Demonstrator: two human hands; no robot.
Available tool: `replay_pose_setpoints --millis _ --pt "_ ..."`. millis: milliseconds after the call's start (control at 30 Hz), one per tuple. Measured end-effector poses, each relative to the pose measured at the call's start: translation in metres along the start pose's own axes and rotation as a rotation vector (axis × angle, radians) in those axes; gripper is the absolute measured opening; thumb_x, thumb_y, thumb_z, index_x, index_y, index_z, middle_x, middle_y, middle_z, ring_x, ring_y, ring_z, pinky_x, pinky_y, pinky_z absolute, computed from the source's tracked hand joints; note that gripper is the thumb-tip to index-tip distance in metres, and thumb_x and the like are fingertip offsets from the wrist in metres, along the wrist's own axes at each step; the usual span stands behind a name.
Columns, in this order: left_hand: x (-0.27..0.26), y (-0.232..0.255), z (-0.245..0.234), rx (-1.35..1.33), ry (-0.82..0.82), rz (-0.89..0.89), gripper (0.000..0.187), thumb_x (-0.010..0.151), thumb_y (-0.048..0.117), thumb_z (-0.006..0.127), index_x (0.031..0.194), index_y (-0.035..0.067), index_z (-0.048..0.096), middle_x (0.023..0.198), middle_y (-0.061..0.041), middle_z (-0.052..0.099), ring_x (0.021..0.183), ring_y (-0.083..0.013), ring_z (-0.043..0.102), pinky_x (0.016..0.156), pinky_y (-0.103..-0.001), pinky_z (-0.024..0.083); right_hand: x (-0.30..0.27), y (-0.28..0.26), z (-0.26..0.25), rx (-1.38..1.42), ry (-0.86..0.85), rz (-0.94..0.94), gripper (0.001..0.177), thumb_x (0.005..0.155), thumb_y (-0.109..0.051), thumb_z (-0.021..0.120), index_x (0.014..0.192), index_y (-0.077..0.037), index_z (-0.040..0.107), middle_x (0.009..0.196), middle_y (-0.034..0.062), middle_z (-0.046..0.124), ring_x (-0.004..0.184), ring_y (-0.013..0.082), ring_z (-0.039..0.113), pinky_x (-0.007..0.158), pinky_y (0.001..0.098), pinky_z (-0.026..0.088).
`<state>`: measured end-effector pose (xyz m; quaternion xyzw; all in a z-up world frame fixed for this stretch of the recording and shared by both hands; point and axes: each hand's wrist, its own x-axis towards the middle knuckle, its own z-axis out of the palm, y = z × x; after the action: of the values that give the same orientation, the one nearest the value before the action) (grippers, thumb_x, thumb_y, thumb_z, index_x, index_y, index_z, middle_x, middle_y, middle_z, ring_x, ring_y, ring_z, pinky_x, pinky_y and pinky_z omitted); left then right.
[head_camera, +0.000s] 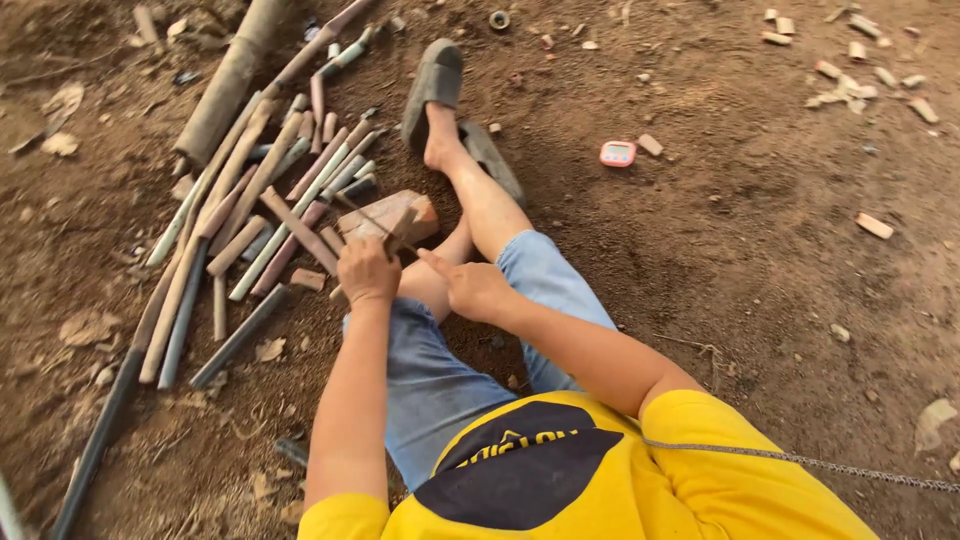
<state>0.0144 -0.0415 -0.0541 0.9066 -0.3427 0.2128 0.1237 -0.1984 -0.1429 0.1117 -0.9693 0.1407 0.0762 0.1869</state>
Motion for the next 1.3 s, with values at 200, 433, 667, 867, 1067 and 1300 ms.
replay_pose_setpoints --millis 200,433,667,867,1067,1300 --pt "-0.004 0.011 -0.005 0.059 -0.107 -0.049 0.051 0.059 0.044 0.084 0.094 0.019 0.058 0.095 -0.011 0.058 0.093 -0.0364 0.060 0.076 -0.050 0.046 -0.008 -0.014 -0.011 -0.054 0.008 -0.093 0.073 0.100 -0.005 0.038 0.172 -0.007 0.027 0.070 0.0166 0.069 0.062 0.0307 0.069 0.062 0.0370 0.058" --pt "-0.005 0.013 -0.020 -0.061 -0.387 -0.141 0.049 0.074 0.048 0.073 0.108 0.016 0.057 0.099 -0.010 0.067 0.094 -0.0372 0.071 0.074 -0.052 0.056 0.000 -0.005 0.009 -0.034 0.025 -0.093 0.074 0.101 -0.012 0.037 0.174 -0.011 0.023 0.073 0.0157 0.071 0.068 0.0341 0.072 0.063 0.0423 0.059" --pt "0.005 0.005 -0.035 -0.121 -0.592 -0.160 0.022 0.080 0.027 0.071 0.097 0.013 0.069 0.087 -0.011 0.072 0.085 -0.0352 0.075 0.071 -0.049 0.060 -0.006 -0.008 0.016 -0.050 0.069 -0.097 0.063 0.102 -0.016 0.041 0.165 -0.009 0.042 0.079 0.0208 0.075 0.073 0.0422 0.075 0.065 0.0498 0.060" --pt "0.005 0.000 -0.050 -0.165 -0.605 -0.267 0.008 0.086 0.020 0.072 0.089 0.012 0.073 0.079 -0.009 0.072 0.079 -0.0322 0.076 0.068 -0.047 0.062 -0.038 -0.025 -0.007 0.016 -0.102 -0.040 0.064 0.106 -0.015 0.041 0.169 -0.010 0.034 0.087 0.0236 0.077 0.080 0.0437 0.077 0.072 0.0524 0.060" --pt "0.005 0.005 -0.065 -0.226 -0.546 -0.220 0.007 0.087 0.008 0.069 0.086 0.007 0.076 0.078 -0.013 0.073 0.080 -0.0357 0.077 0.071 -0.051 0.064 -0.032 -0.019 -0.008 0.056 -0.077 -0.028 0.065 0.106 -0.011 0.042 0.171 -0.012 0.032 0.082 0.0219 0.076 0.074 0.0429 0.076 0.068 0.0518 0.059" --pt "0.010 0.002 -0.061 -0.206 -0.610 -0.322 0.018 0.087 0.023 0.072 0.094 0.009 0.081 0.095 -0.014 0.080 0.083 -0.0373 0.076 0.074 -0.048 0.060 -0.029 -0.021 0.009 -0.001 0.071 -0.076 0.072 0.097 -0.015 0.054 0.166 -0.010 0.035 0.074 0.0241 0.073 0.060 0.0472 0.067 0.053 0.0561 0.048"
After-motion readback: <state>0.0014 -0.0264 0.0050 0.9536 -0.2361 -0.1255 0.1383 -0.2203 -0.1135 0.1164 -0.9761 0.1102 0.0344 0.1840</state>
